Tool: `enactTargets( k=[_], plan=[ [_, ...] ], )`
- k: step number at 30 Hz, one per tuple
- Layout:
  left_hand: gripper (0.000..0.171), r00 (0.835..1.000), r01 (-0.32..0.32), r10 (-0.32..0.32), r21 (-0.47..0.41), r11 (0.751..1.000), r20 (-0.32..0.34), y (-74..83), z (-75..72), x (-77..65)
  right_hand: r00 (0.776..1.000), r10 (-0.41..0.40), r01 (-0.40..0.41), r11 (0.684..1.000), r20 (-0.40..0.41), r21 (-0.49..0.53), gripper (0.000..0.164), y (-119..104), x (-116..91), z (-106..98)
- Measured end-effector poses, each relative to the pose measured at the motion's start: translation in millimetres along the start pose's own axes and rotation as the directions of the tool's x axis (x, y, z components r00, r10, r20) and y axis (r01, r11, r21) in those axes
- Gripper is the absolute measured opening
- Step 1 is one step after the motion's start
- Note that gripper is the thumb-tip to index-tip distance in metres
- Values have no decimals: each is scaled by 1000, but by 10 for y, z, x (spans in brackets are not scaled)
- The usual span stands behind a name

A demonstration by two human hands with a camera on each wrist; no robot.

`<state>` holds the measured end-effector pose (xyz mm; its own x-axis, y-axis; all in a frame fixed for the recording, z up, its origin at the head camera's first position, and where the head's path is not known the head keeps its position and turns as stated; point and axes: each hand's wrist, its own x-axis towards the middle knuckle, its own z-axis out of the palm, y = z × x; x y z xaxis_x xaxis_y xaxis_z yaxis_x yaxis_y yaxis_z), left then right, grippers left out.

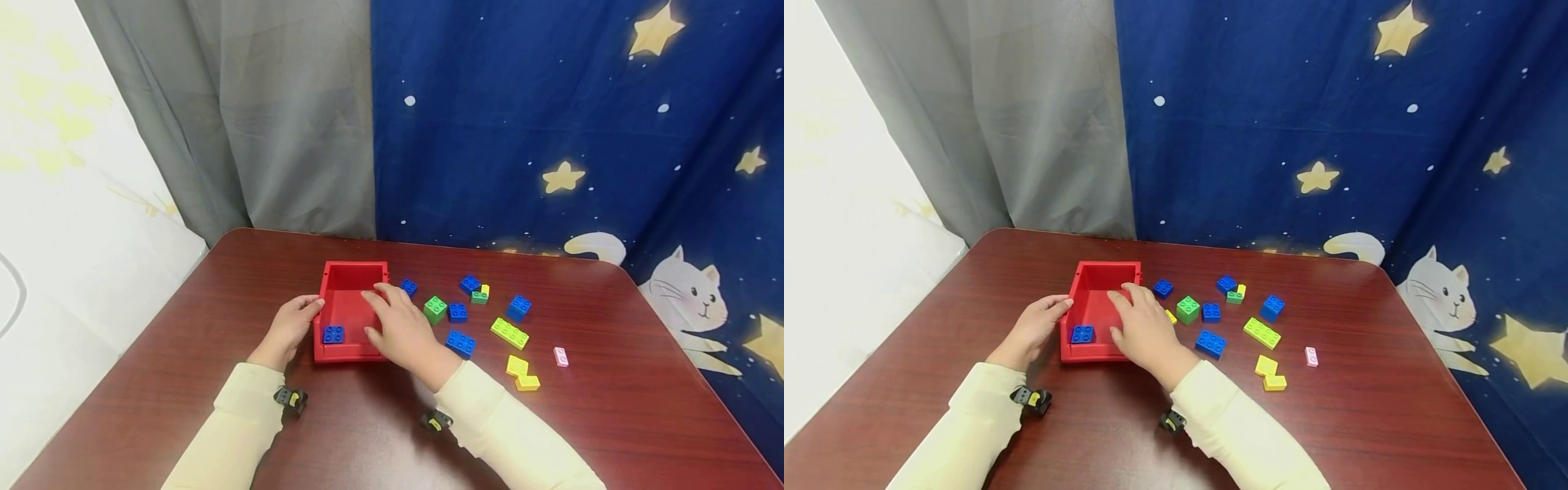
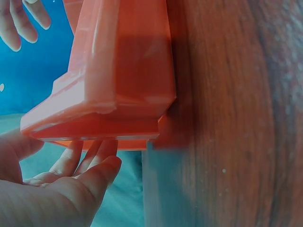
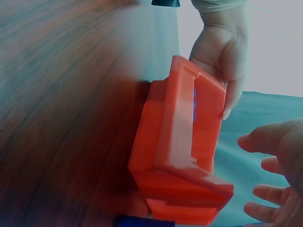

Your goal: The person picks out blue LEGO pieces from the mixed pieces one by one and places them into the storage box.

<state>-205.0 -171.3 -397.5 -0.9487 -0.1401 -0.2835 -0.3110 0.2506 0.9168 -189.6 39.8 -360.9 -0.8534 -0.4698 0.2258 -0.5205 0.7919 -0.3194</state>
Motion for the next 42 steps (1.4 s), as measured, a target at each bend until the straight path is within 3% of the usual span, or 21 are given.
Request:
enactTargets(
  k=[16, 42],
  plan=[
    [49, 1000, 7, -7, -4, 1000, 4, -12, 5, 7, 999, 10, -9, 999, -40, 32, 64, 226, -108, -23],
    [48, 1000, -2, 2, -19, 1000, 2, -22, 1, 12, 995, 96, -95, 995, 16, -28, 56, 461, -206, 30]
  ],
)
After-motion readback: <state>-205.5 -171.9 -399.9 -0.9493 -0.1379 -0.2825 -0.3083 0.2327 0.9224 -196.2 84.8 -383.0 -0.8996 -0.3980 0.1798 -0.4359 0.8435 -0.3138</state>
